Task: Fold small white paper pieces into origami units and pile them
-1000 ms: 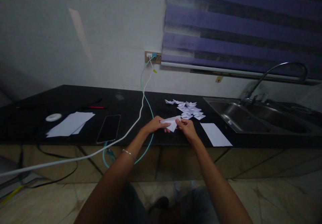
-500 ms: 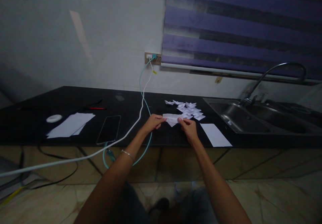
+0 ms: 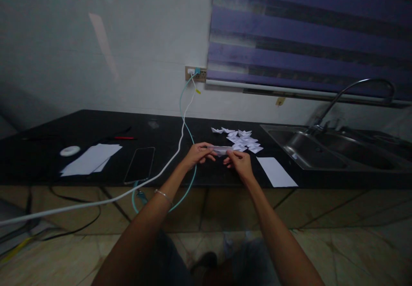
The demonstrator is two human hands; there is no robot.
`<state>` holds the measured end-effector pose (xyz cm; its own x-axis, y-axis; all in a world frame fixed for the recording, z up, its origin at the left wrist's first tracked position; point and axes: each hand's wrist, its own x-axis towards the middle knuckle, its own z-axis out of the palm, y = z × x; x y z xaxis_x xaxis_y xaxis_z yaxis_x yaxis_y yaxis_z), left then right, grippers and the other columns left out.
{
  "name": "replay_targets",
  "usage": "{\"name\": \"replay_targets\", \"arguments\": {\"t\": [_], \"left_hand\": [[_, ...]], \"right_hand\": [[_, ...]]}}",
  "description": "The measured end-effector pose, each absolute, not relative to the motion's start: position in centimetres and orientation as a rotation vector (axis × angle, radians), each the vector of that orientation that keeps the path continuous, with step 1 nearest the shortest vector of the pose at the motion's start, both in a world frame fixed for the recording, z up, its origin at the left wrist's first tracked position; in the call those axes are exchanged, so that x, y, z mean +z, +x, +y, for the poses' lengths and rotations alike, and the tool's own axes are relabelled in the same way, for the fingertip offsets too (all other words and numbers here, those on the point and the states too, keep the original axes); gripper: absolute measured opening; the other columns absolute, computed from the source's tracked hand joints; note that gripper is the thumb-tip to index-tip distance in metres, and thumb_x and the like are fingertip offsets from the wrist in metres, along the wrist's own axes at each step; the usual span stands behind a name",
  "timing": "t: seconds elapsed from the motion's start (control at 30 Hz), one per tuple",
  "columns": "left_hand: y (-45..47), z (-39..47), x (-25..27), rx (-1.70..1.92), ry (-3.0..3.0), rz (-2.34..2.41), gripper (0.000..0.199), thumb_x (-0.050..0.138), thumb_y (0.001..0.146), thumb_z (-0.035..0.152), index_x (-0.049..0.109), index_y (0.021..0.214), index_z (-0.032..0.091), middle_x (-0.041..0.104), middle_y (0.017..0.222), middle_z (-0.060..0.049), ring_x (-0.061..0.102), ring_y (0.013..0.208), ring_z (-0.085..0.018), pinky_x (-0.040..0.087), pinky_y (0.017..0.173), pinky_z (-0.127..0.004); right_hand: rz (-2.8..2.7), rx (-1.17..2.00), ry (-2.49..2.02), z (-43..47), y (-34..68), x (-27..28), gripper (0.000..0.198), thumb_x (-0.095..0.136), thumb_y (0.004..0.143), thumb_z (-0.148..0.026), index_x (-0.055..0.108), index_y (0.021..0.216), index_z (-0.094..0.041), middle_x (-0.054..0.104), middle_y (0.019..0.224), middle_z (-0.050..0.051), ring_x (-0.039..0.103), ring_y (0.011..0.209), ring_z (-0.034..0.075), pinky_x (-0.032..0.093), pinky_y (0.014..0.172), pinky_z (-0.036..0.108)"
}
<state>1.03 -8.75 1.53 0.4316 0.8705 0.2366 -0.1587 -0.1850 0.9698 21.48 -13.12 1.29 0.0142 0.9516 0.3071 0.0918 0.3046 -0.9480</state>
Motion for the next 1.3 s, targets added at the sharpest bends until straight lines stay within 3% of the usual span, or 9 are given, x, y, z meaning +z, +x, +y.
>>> {"name": "replay_targets", "arguments": {"t": [0.13,0.5,0.7,0.93,1.13,1.3], "left_hand": [[1.14,-9.00,1.65,1.039,1.487,0.666,0.040,0.069,0.075,0.042,0.059,0.099,0.011,0.071,0.096,-0.016,0.070,0.074,-0.020,0.037,0.039,-0.015],[1.19,-9.19,1.88,1.095,1.522,0.712,0.038,0.070,0.074,0.042,0.060,0.094,0.011,0.071,0.094,-0.014,0.068,0.074,-0.018,0.041,0.042,-0.016],[1.36,-9.20,1.75,1.086,1.541,0.738,0.039,0.071,0.072,0.043,0.060,0.093,0.011,0.071,0.083,-0.010,0.067,0.067,-0.016,0.042,0.044,-0.017],[1.42,-9.26,1.79,1.041,1.598,0.681,0.047,0.067,0.075,0.046,0.063,0.105,0.010,0.070,0.098,-0.013,0.067,0.076,-0.018,0.043,0.047,-0.018],[1.04,-9.46,2.20,1.025,1.731,0.761,0.040,0.062,0.080,0.046,0.071,0.090,0.009,0.071,0.081,-0.010,0.058,0.058,-0.010,0.042,0.048,-0.019],[1.20,-9.26,1.96,1.065,1.704,0.752,0.041,0.062,0.081,0.045,0.068,0.099,0.009,0.071,0.079,-0.009,0.058,0.055,-0.009,0.042,0.048,-0.018]], "right_hand": [[-1.326,1.050,-0.990,-13.10,21.33,1.38,0.046,0.066,0.075,-0.049,0.065,0.109,-0.017,0.072,0.089,0.010,0.068,0.063,0.017,0.051,0.046,0.023],[-1.260,1.162,-0.942,-13.29,21.08,1.37,0.052,0.070,0.074,-0.046,0.061,0.115,-0.017,0.073,0.080,0.008,0.069,0.063,0.018,0.057,0.053,0.027],[-1.296,1.118,-0.899,-13.27,20.94,1.57,0.040,0.071,0.072,-0.045,0.068,0.100,-0.016,0.072,0.093,0.010,0.069,0.074,0.018,0.059,0.063,0.029],[-1.312,1.038,-0.897,-13.08,21.04,1.25,0.035,0.071,0.073,-0.044,0.072,0.092,-0.015,0.071,0.088,0.008,0.067,0.076,0.018,0.058,0.065,0.030],[-1.289,1.027,-0.947,-12.79,21.10,1.09,0.039,0.072,0.069,-0.047,0.071,0.092,-0.016,0.071,0.082,0.006,0.066,0.071,0.017,0.057,0.062,0.029],[-1.358,1.006,-0.957,-12.91,21.15,1.21,0.037,0.068,0.073,-0.049,0.072,0.088,-0.015,0.072,0.083,0.008,0.064,0.067,0.016,0.054,0.063,0.029]]}}
